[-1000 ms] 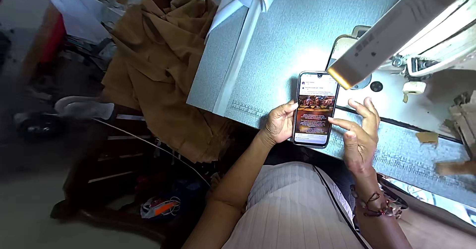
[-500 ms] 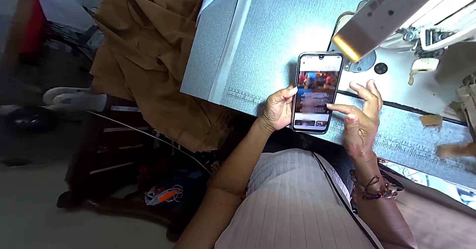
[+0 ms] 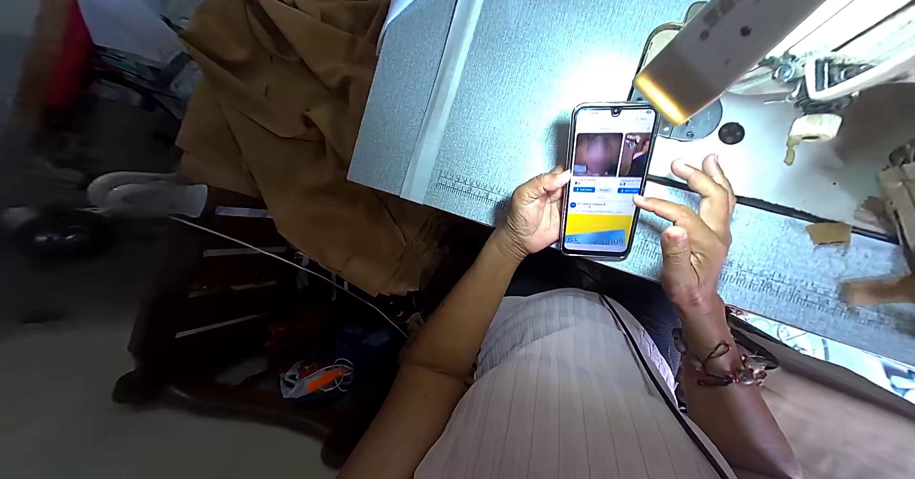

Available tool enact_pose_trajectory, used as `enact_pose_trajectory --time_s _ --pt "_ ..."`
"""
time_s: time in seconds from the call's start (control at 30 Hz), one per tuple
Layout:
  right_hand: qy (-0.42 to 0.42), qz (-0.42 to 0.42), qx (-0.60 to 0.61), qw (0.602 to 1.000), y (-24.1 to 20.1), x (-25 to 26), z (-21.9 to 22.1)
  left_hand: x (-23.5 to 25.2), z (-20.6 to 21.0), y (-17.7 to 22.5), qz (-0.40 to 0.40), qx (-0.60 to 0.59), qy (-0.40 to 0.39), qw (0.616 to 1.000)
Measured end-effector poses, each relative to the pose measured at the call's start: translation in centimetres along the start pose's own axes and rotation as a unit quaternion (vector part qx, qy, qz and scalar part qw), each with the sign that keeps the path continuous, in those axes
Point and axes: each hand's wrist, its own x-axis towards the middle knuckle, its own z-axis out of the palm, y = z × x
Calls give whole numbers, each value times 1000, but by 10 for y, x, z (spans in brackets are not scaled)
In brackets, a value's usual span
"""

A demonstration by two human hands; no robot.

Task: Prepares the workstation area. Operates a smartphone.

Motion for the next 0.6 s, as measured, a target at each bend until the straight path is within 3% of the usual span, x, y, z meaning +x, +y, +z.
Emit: enact_pose_trajectory --time_s 0.3,0.6 --pt "-14 -53 26 998 -1 1 -1 0 2 1 -1 8 11 1000" --pt "-14 -52 29 998 1 1 -1 0 3 1 -5 6 21 1000"
